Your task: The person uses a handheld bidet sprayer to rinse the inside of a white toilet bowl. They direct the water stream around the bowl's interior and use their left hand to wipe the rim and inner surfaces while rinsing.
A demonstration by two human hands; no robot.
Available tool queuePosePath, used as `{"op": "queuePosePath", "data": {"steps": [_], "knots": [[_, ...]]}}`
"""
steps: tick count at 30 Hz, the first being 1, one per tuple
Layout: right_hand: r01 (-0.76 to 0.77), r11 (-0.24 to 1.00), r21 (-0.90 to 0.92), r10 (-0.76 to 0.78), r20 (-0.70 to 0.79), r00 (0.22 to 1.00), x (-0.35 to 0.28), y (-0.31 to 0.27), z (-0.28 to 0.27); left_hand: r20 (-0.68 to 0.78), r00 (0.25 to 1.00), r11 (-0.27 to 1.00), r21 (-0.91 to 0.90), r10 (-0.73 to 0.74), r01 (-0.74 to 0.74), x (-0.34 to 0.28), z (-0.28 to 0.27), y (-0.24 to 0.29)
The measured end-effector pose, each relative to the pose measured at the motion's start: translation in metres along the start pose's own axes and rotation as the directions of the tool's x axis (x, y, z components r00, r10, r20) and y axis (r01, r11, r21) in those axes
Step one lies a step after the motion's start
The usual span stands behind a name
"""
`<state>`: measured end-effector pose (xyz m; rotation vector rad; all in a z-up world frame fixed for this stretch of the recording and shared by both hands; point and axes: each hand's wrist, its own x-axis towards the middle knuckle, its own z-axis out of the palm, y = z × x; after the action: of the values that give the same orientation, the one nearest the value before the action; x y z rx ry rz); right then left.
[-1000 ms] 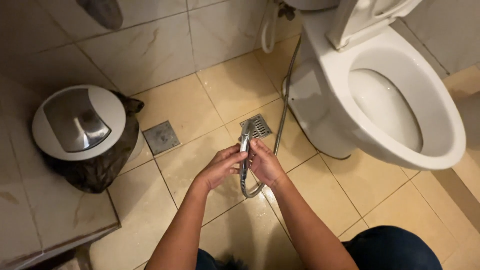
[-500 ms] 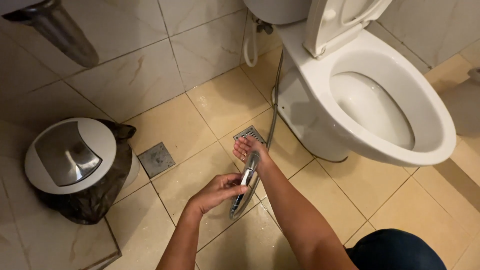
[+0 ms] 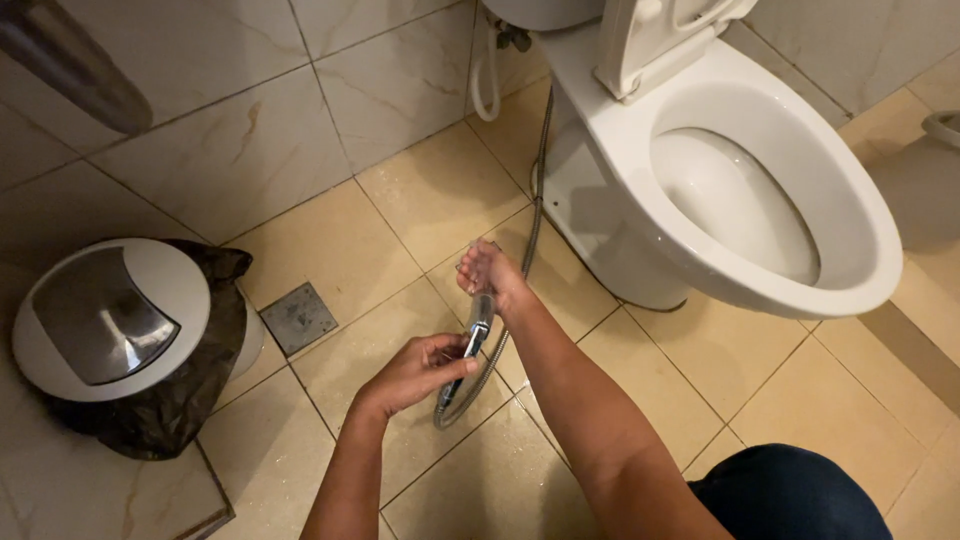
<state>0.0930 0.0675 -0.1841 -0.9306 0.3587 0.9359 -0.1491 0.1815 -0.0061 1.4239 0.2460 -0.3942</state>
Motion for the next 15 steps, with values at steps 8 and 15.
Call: {"op": "queuePosePath", "data": {"steps": [8, 15], "knots": [[0.081, 0.997, 0.018, -0.079, -0.105, 0.991, -0.029, 0.006, 0.039, -0.104, 0.994, 1.000, 0.009, -0.021, 0.022, 0.000, -0.016, 0.002], [0.124, 0.980, -0.158, -0.147, -0.138, 0.980, -0.106, 0.028, 0.053, -0.213, 0.977, 1.000, 0.014, -0.015, 0.018, 0.009, -0.013, -0.004]]}}
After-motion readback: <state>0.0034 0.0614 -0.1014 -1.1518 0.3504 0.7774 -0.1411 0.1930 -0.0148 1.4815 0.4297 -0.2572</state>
